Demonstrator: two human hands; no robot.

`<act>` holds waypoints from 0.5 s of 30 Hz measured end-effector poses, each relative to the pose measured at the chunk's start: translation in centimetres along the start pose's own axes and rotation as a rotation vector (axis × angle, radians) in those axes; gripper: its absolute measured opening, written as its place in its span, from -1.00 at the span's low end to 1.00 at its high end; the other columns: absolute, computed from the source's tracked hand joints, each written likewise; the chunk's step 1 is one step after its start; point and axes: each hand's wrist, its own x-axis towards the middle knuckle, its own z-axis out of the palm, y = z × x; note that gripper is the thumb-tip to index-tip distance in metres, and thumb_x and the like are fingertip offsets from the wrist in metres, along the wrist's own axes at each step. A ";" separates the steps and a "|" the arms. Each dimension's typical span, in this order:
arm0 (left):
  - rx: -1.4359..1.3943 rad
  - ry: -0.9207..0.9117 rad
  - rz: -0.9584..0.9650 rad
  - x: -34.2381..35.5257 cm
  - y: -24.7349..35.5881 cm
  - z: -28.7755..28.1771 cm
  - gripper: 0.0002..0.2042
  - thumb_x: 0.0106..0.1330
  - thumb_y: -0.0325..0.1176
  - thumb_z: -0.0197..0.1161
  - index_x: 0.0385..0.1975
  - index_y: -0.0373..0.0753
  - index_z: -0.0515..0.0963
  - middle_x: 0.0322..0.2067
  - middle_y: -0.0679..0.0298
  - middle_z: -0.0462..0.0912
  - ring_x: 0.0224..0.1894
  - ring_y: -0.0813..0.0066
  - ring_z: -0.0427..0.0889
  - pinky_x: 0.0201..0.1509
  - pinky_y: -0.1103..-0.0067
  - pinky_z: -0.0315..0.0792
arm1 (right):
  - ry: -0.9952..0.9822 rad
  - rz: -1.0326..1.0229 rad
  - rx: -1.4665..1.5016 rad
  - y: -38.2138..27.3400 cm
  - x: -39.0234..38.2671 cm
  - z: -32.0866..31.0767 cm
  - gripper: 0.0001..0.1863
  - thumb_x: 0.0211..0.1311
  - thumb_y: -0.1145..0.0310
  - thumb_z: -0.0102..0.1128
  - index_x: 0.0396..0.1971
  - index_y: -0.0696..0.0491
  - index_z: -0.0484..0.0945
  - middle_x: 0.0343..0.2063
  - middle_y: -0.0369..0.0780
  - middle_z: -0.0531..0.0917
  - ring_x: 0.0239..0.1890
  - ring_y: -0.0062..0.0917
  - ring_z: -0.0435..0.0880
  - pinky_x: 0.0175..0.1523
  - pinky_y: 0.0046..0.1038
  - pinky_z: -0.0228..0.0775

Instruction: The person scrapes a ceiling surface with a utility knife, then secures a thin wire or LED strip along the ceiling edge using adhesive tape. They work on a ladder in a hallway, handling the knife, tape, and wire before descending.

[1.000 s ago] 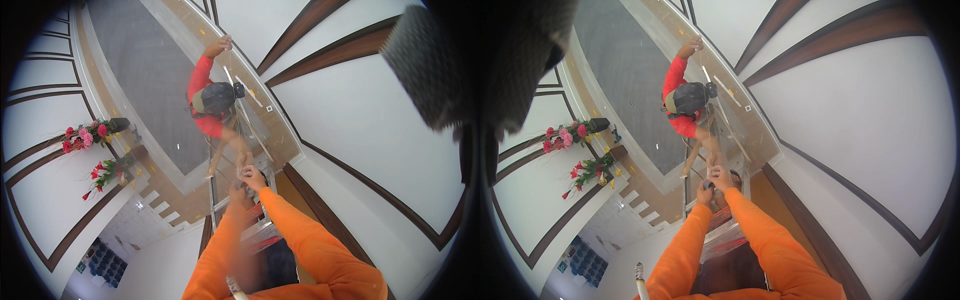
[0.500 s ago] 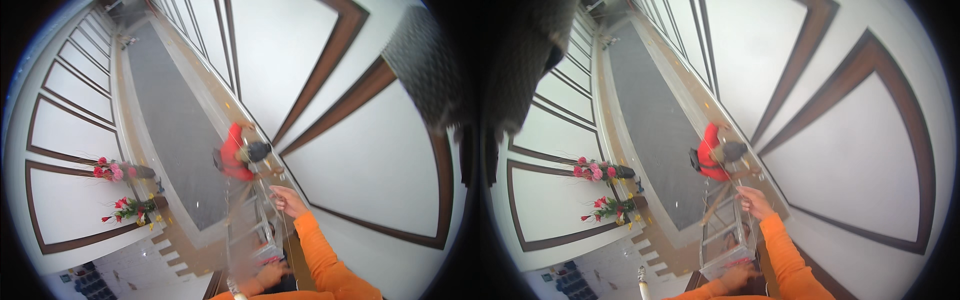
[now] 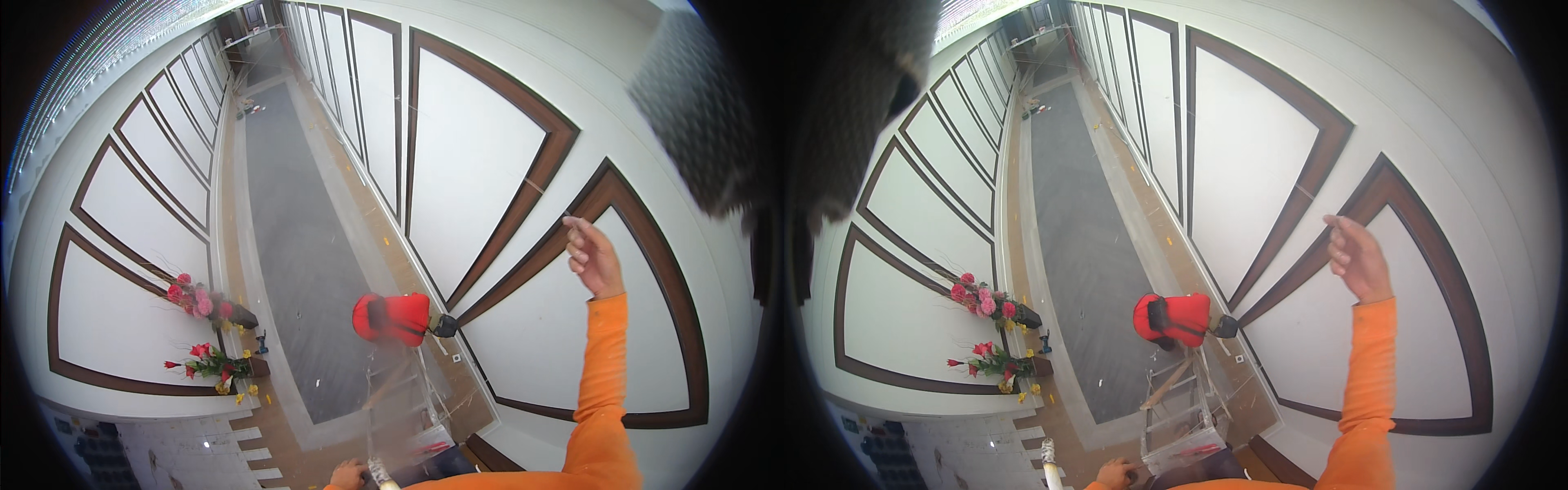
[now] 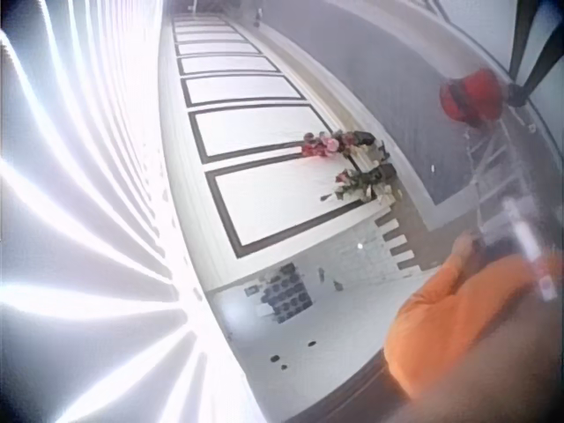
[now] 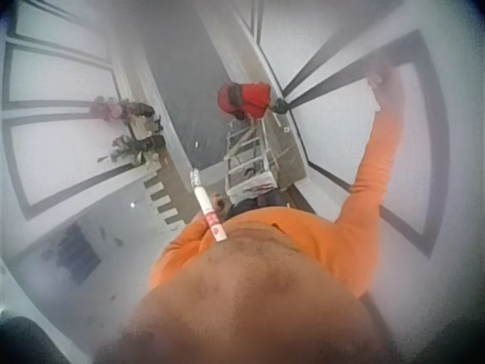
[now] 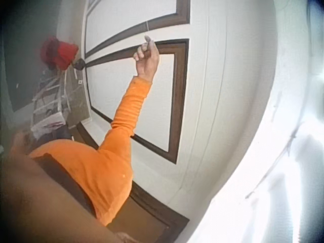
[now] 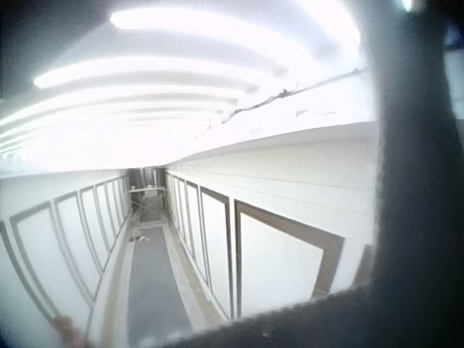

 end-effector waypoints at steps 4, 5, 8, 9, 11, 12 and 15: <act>-0.012 -0.073 -0.160 -0.2 -2.4 -2.0 -0.89 0.23 -0.38 0.24 -0.28 -0.09 0.65 -0.30 0.08 0.63 -0.28 0.12 0.63 -0.20 0.30 0.51 | 0.021 -0.128 -0.166 -5.7 -3.9 -0.2 -0.60 0.42 0.15 0.23 0.01 0.17 0.58 -0.58 -0.49 0.28 -0.66 -0.82 0.23 -0.62 -0.69 0.14; -0.017 -0.091 -0.178 -0.2 -2.8 -2.2 -0.85 0.22 -0.38 0.25 -0.23 -0.07 0.65 -0.27 0.09 0.64 -0.26 0.11 0.63 -0.17 0.30 0.51 | 0.025 -0.161 -0.181 -6.9 -5.0 -0.3 -0.61 0.41 0.15 0.25 -0.01 0.18 0.59 -0.60 -0.50 0.24 -0.66 -0.81 0.23 -0.61 -0.67 0.14; -0.043 -0.146 -0.180 0.7 -3.3 -2.7 -0.72 0.18 -0.39 0.26 -0.08 -0.03 0.64 -0.21 0.09 0.67 -0.19 0.10 0.65 -0.08 0.32 0.52 | 0.090 -0.237 -0.251 -10.3 -8.2 -2.3 -0.77 0.41 0.24 0.27 -0.13 0.08 0.60 -0.65 -0.54 0.18 -0.69 -0.85 0.09 -0.66 -0.71 -0.05; -0.054 -0.170 -0.167 1.4 -3.2 -2.8 -0.67 0.17 -0.39 0.27 -0.04 -0.02 0.63 -0.19 0.09 0.67 -0.17 0.10 0.66 -0.05 0.33 0.53 | 0.141 -0.278 -0.301 -11.6 -9.7 -3.4 -0.79 0.40 0.25 0.28 -0.14 0.07 0.60 -0.66 -0.54 0.17 -0.70 -0.85 0.08 -0.66 -0.72 -0.09; -0.082 -0.205 -0.135 3.0 -3.1 -2.7 -0.58 0.14 -0.39 0.27 0.06 0.01 0.63 -0.15 0.10 0.69 -0.12 0.09 0.67 0.01 0.34 0.54 | 0.259 -0.374 -0.385 -14.1 -12.5 -4.8 -0.79 0.39 0.26 0.30 -0.16 0.08 0.61 -0.70 -0.55 0.17 -0.72 -0.87 0.04 -0.65 -0.69 -0.16; -0.092 -0.226 -0.121 3.8 -2.7 -2.6 -0.54 0.13 -0.40 0.28 0.11 0.02 0.62 -0.12 0.10 0.70 -0.10 0.08 0.68 0.03 0.34 0.54 | 0.317 -0.429 -0.451 -15.2 -14.0 -5.6 -0.79 0.39 0.25 0.30 -0.16 0.08 0.62 -0.70 -0.55 0.17 -0.72 -0.87 0.03 -0.65 -0.69 -0.18; -0.201 -0.256 -0.171 7.5 -0.4 -3.1 -0.43 0.09 -0.39 0.28 0.21 0.03 0.60 -0.07 0.08 0.73 -0.04 0.08 0.70 0.11 0.38 0.54 | 0.455 -0.535 -0.723 -17.8 -17.5 -5.3 -0.78 0.38 0.26 0.32 -0.18 0.11 0.68 -0.71 -0.53 0.26 -0.72 -0.88 0.05 -0.61 -0.66 -0.20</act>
